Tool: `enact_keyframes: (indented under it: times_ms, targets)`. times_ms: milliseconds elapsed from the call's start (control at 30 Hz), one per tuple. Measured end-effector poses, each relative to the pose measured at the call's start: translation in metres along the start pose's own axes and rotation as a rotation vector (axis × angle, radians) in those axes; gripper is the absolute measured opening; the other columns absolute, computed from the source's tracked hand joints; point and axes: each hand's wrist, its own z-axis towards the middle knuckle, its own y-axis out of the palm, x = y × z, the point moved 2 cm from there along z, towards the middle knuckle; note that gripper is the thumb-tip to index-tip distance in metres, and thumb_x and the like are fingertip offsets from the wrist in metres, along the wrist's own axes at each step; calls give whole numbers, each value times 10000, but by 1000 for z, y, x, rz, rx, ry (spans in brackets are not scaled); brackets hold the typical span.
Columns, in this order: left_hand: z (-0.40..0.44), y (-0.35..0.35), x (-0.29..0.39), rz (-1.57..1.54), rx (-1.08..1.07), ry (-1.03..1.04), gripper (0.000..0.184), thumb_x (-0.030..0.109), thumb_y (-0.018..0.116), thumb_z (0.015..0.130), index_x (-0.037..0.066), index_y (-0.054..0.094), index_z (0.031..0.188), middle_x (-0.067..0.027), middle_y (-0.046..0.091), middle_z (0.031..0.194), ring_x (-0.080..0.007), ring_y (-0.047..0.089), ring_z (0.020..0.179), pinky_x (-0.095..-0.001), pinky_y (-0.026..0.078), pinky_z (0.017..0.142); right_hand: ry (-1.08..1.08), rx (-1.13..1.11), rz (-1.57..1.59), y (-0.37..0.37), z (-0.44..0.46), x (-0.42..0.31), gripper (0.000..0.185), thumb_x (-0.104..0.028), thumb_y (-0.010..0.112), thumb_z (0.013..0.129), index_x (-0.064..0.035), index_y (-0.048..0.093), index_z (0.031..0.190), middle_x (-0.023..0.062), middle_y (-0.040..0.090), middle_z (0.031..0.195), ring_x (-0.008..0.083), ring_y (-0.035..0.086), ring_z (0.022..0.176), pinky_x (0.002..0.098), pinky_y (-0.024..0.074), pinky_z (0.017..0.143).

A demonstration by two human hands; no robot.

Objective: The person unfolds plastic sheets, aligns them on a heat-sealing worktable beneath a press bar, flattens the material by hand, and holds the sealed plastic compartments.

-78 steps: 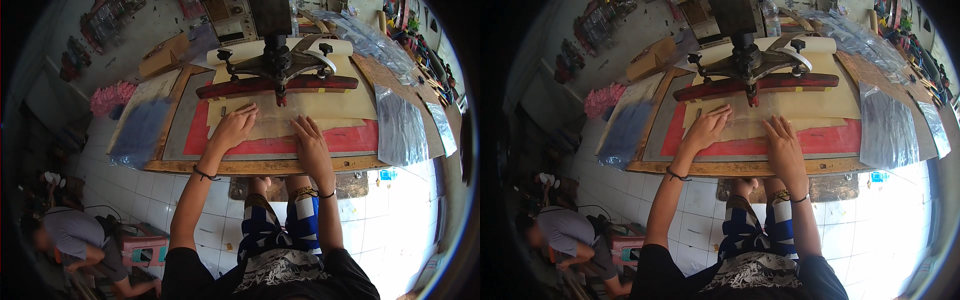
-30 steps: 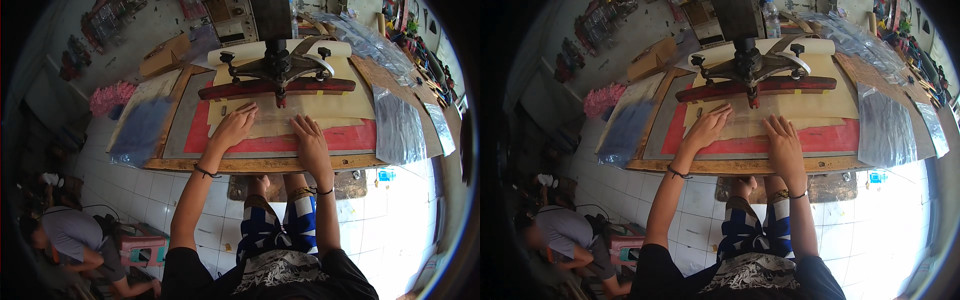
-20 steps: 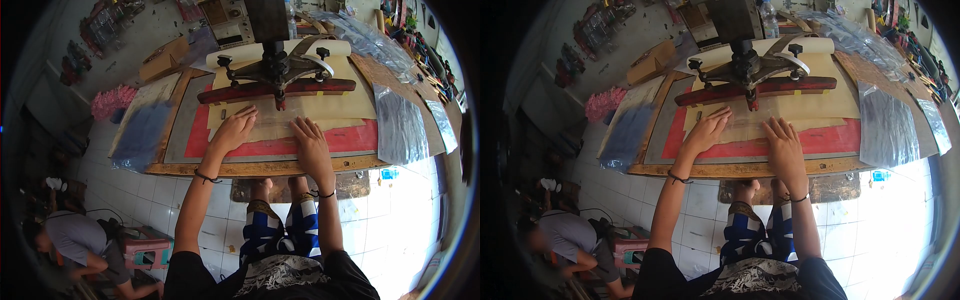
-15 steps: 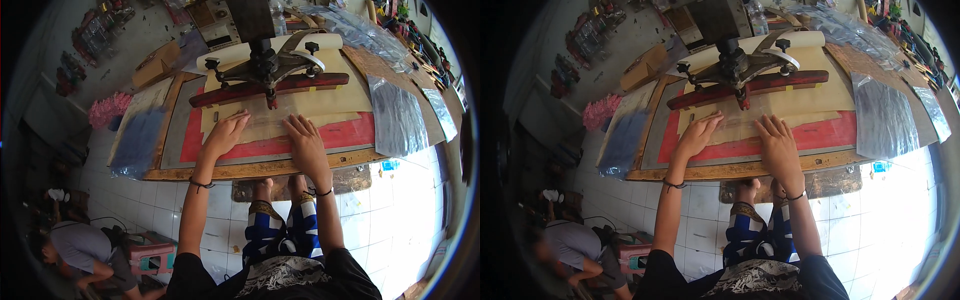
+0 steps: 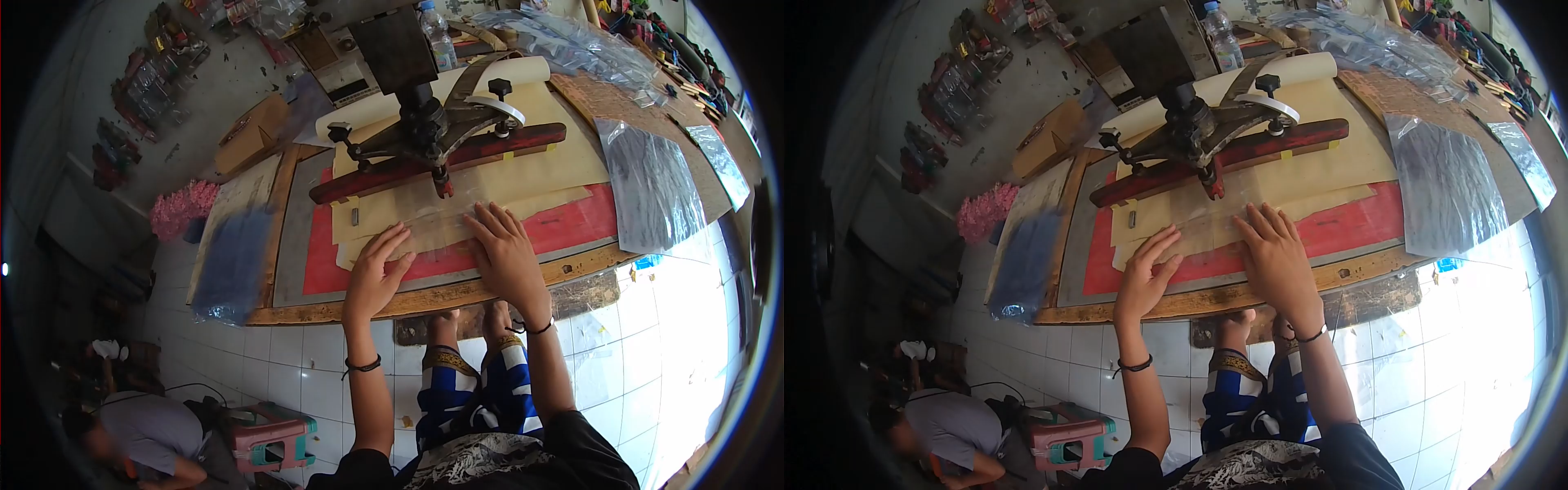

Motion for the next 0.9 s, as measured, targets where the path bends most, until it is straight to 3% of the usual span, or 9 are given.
enact_keyframes:
  times_ms: [500,900]
  targets:
    - [-3,-1,6,88,-12,-3,446,232,681,1003,54,634,1410,-117,574,1522,-291,514,1435,-396,410,1182,-7,15,31,1,-1,2,389,-184,634,976,-58,635,1344,211,583,1460,419,491,1399,526,347,1204]
    - [-3,1,7,90,9,-2,431,240,684,1001,59,643,1390,-122,590,1496,-328,548,1387,-419,443,1154,-30,40,72,1,-3,4,368,-178,654,959,-49,666,1303,234,596,1432,420,489,1401,527,347,1205]
